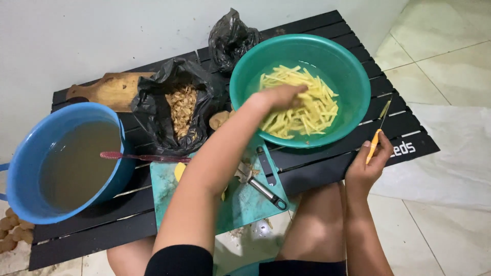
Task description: Peeling a potato and slicing it into thin strips on a cutting board.
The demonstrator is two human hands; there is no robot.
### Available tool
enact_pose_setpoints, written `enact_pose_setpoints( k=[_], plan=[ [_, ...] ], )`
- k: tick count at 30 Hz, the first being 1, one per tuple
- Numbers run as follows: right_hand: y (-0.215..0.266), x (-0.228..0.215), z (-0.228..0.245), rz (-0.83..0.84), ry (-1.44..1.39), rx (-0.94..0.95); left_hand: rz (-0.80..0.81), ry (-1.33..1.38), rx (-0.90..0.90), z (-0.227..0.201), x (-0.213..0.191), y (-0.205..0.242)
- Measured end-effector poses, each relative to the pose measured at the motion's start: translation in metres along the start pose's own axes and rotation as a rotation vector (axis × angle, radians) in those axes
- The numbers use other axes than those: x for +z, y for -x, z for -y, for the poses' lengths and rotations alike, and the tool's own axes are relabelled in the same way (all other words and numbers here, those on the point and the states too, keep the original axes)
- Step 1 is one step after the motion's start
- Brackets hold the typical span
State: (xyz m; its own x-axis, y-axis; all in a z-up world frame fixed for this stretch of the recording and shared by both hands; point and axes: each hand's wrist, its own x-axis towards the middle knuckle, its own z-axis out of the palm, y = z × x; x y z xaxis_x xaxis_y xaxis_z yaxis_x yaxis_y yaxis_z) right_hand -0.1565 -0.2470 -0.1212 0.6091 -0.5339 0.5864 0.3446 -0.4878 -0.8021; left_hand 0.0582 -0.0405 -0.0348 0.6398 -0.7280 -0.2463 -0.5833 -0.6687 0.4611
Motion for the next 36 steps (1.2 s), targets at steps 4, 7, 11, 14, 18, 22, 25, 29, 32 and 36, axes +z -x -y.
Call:
enact_pose_setpoints(
  k=[4,7,11,14,18,22,25,29,32,36],
  plan=[
    [0.002,0.003,0.009,-0.003,0.047,-0.030,-0.234,-0.006,0.012,0.007,-0.025,-0.001],
    [0.001,0.004,0.021,-0.014,0.072,-0.029,-0.393,-0.051,0.013,0.007,-0.042,0.002],
    [-0.002,0.003,0.037,-0.029,0.061,0.186,-0.290,0.078,-0.045,0.003,-0.057,-0.003],
    [-0.002,0.005,0.036,-0.034,0.070,0.163,-0.124,0.137,-0.187,-0.006,-0.065,0.000],
    [-0.002,0.004,0.024,-0.040,0.077,0.141,-0.097,0.092,-0.460,0.017,-0.040,-0.031],
    [0.000,0.004,0.020,-0.005,0.063,0.037,-0.103,-0.006,-0.518,0.033,-0.002,-0.049],
    [0.000,0.004,0.019,0.004,0.091,0.060,-0.072,0.016,-0.435,0.009,0.006,-0.056],
    [-0.002,0.003,0.021,0.011,0.106,0.068,0.122,0.057,-0.097,-0.029,0.015,-0.059],
    [0.001,0.003,0.019,0.018,0.092,0.055,0.213,0.009,0.001,-0.021,0.046,-0.076],
    [0.003,0.001,0.007,0.005,0.055,-0.012,0.301,-0.062,0.029,-0.007,0.065,-0.076]
  ],
)
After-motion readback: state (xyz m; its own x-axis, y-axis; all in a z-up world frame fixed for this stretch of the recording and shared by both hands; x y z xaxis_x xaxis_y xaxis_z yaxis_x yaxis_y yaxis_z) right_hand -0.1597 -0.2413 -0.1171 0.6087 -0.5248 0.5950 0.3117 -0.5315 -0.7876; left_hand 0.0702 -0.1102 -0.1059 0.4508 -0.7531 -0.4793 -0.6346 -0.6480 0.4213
